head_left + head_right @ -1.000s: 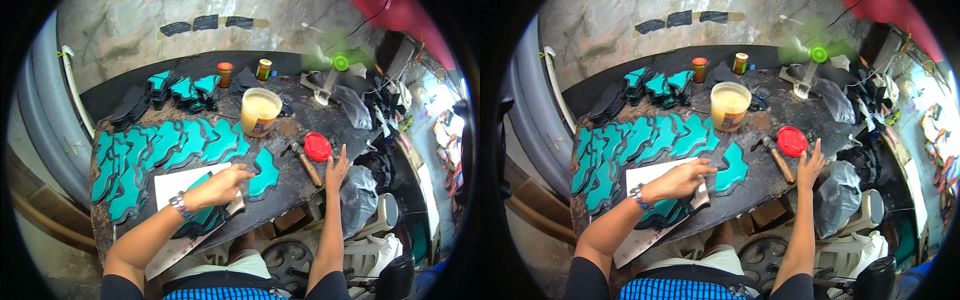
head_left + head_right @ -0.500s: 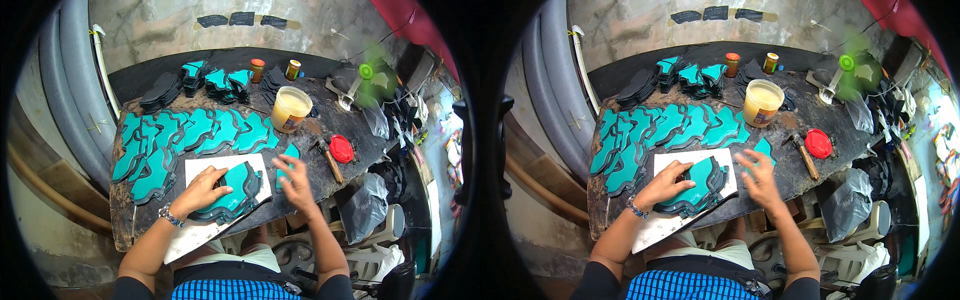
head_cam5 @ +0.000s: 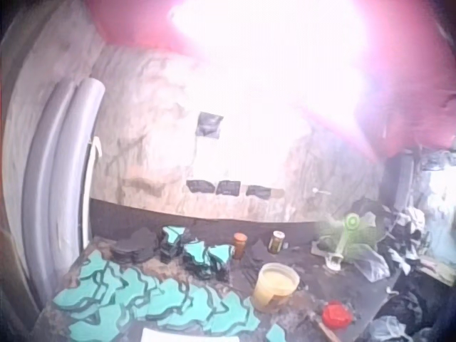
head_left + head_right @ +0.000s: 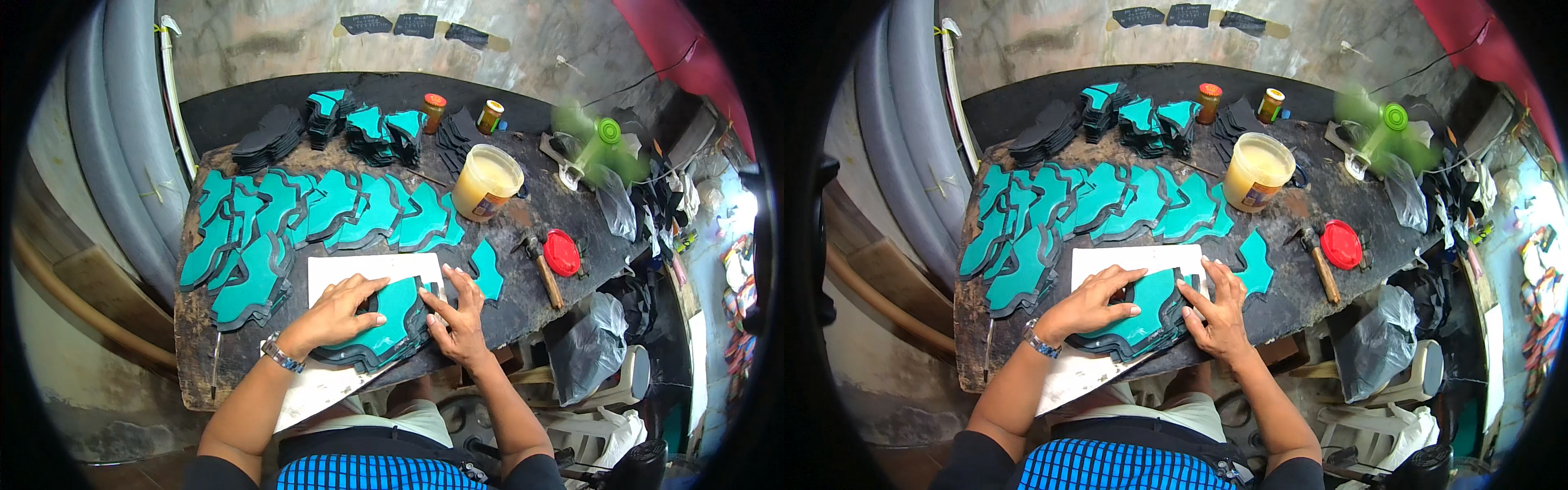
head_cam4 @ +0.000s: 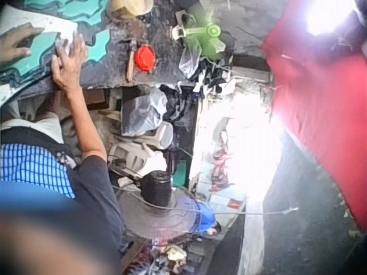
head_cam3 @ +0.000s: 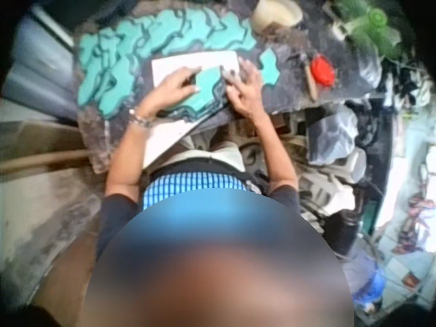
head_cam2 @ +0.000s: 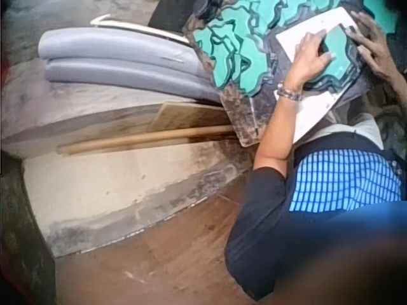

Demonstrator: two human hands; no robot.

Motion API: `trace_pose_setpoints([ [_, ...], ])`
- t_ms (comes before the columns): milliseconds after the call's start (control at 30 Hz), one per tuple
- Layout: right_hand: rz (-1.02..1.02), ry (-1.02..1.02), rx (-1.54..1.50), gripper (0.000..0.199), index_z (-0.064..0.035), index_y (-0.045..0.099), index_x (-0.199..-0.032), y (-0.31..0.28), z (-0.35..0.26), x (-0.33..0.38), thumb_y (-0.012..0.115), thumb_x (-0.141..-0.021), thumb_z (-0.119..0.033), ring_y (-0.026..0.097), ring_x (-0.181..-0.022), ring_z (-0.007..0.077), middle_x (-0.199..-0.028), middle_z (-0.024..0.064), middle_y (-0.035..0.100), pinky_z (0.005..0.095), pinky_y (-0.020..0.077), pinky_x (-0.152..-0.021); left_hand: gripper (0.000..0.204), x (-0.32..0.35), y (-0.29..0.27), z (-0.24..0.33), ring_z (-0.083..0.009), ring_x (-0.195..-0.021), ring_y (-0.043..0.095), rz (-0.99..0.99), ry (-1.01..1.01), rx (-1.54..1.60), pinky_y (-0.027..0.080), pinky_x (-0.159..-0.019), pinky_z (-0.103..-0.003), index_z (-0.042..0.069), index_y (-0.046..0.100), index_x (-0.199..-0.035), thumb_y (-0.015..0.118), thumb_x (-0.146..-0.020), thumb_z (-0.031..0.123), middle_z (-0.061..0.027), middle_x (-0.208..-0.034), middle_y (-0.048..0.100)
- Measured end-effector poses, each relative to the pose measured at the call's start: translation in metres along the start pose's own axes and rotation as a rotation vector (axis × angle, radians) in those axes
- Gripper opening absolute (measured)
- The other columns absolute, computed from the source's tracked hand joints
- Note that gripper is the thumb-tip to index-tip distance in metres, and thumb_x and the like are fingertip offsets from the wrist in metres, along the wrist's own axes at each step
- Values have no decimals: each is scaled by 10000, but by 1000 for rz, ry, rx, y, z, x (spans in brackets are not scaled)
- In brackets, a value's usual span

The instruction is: The person repeatedly picks a green rubber piece and a black rubber piece, aligns them by hand, and presses them together on a white template. The person places each assembled pair onto a growing stack on the table.

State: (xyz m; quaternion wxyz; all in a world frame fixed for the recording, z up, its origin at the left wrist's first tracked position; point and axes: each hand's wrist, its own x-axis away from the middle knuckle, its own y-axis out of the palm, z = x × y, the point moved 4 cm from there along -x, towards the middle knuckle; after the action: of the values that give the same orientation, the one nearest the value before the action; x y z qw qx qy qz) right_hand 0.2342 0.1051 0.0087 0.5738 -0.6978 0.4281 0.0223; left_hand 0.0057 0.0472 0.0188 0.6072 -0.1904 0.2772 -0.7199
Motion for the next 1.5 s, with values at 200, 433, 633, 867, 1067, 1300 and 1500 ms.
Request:
trace_pose_setpoints([
  [200, -193, 114, -5, 476, -243, 583, -1385, 11, 10, -16, 583, -918, -334, 180, -1460, 413, -1597, 167, 234, 561, 130, -1150, 526, -3, -1, 1, -258, -1043, 567, -74, 67, 17, 402, -929, -407, 220, 574, -1392, 679, -888, 323, -92, -1116, 582],
  [433, -226, 108, 17, 478, -288, 568, -1401, 8, 4, -11, 572, -925, -327, 139, -1481, 399, -1600, 158, 239, 580, 82, -1160, 513, 1, -1, 1, -261, -1054, 559, -59, 50, -13, 396, -928, -410, 210, 581, -1390, 670, -896, 317, -97, -1126, 579],
  [633, -209, 50, 138, 469, -299, 569, -1401, 3, -19, 10, 547, -932, -289, 130, -1486, 380, -1597, 160, 245, 587, 70, -1159, 515, -1, 0, 0, -259, -1060, 555, -70, 52, 3, 397, -925, -401, 202, 579, -1393, 669, -898, 310, -100, -1137, 573],
  [867, 36, -255, 160, 398, -192, 713, -1230, -9, -32, 15, 507, -920, -333, 326, -1409, 330, -1489, 156, 445, 543, 153, -1165, 512, 0, -2, 2, -261, -1064, 552, -85, 43, -6, 388, -936, -399, 200, 576, -1396, 667, -903, 305, -98, -1142, 568],
  [1067, -185, -18, 161, 413, -302, 623, -1353, 5, -20, 9, 479, -974, -383, 89, -1502, 375, -1612, 164, 223, 545, -23, -1185, 523, 1, -3, 5, -250, -994, 553, -53, 81, -39, 430, -889, -374, 187, 573, -1400, 677, -894, 263, -106, -1120, 571],
  [1300, -300, -86, -244, 350, -378, 673, -1276, -12, -22, 18, 516, -965, -344, 68, -1500, 415, -1630, 127, 212, 580, -38, -1175, 492, 1, -2, 7, -257, -1082, 542, -103, 16, -64, 377, -953, -398, 203, 576, -1399, 643, -924, 308, -112, -1146, 558],
  [1500, -190, 203, -377, 395, -273, 616, -1360, -6, 0, -4, 483, -990, -304, 146, -1476, 410, -1567, 152, 295, 551, 45, -1185, 506, 1, -3, 8, -266, -1083, 536, -126, 33, -96, 376, -953, -407, 203, 559, -1414, 640, -927, 314, -119, -1163, 549],
])
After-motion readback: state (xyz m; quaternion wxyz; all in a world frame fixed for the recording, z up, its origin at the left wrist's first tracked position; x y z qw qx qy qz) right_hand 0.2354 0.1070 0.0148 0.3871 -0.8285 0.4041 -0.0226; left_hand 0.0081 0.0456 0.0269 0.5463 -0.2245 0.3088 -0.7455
